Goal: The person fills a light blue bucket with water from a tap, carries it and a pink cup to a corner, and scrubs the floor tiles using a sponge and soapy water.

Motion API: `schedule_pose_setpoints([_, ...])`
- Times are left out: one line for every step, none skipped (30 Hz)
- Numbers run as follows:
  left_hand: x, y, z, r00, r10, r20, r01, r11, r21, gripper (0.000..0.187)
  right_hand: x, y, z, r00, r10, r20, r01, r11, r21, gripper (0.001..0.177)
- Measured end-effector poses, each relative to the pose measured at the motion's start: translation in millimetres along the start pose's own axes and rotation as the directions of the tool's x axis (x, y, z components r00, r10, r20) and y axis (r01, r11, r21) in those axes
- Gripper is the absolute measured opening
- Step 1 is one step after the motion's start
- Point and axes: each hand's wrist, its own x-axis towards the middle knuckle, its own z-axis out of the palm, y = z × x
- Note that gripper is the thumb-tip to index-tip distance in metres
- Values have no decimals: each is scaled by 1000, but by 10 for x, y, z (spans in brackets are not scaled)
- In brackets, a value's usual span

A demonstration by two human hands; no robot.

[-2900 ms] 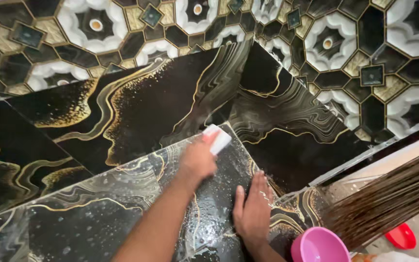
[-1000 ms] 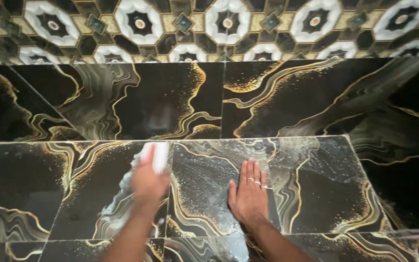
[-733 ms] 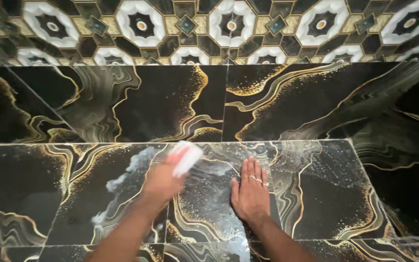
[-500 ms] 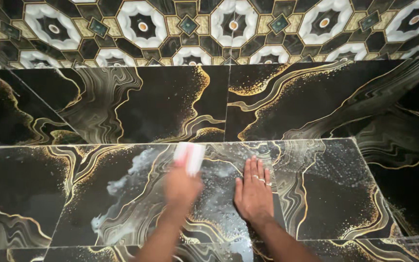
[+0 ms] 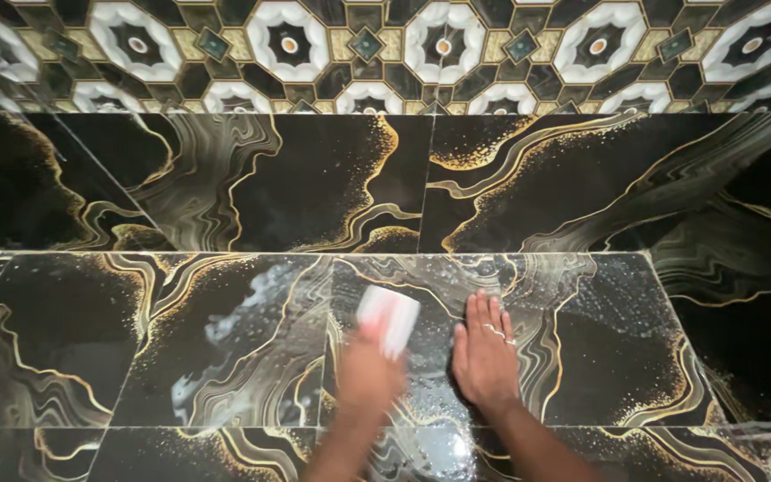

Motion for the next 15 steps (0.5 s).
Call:
schedule_pose_setpoints([-141,106,99,996,91,-14,-91,996,-23,108,-8,43,3,1000,-11,9,11,1000,20,61])
schedule_pose_setpoints([-200,53,74,962,273,-16,-273,962,2,98,-22,76,-1,1000,-24,17,23,999,40,61])
schedule_pose_setpoints([-317,-39,40,895,446,-15,-445,895,28,89,-54,111,-21,999,-29,23,29,999,28,62])
schedule_pose_setpoints([-390,-145,-11,801,598,-11,-597,801,56,82,-103,130,-46,999,-40,33,39,999,18,63])
schedule_pose_setpoints([-239,-272,-133,934,341,106,-349,934,72,75,-137,114,-56,998,-51,42,50,999,7,64])
schedule_pose_setpoints([-53,-425,-295,974,59,218,-86,990,115,69,-158,84,-61,997,-59,59,61,998,-25,65])
schedule_pose_setpoints([47,-660,-505,998,-13,57,10,999,41,70,-170,41,-63,995,-67,76,71,996,-57,68])
schedule_pose_setpoints([123,-853,-691,992,-86,-94,82,995,-50,75,-186,30,-86,994,-63,91,72,993,-96,70])
schedule_pose_setpoints([141,-941,-772,989,-123,-83,120,992,-37,66,-180,-5,-102,994,-71,85,79,993,-87,70])
schedule_pose_setpoints([127,-1006,-830,983,-169,-74,168,986,-20,58,-163,-110,-92,993,-86,82,92,993,-70,70])
schedule_pose_setpoints([113,-1024,-862,974,-215,-66,215,977,-1,53,-149,-229,-88,992,-101,80,106,993,-54,71])
schedule_pose_setpoints([51,-911,-758,978,-209,-21,210,976,53,66,-118,-399,-66,983,-89,161,96,995,-40,71])
schedule_pose_setpoints([-22,-720,-592,978,-207,24,204,973,107,83,-68,-570,-43,967,-78,242,87,996,-27,71])
schedule_pose_setpoints([-106,-670,-539,998,52,-22,-51,997,50,80,4,-711,-26,947,-66,316,76,997,-21,72])
schedule_pose_setpoints([-267,-678,-475,948,305,-84,-306,952,8,78,48,-863,11,954,-107,279,112,994,-4,72])
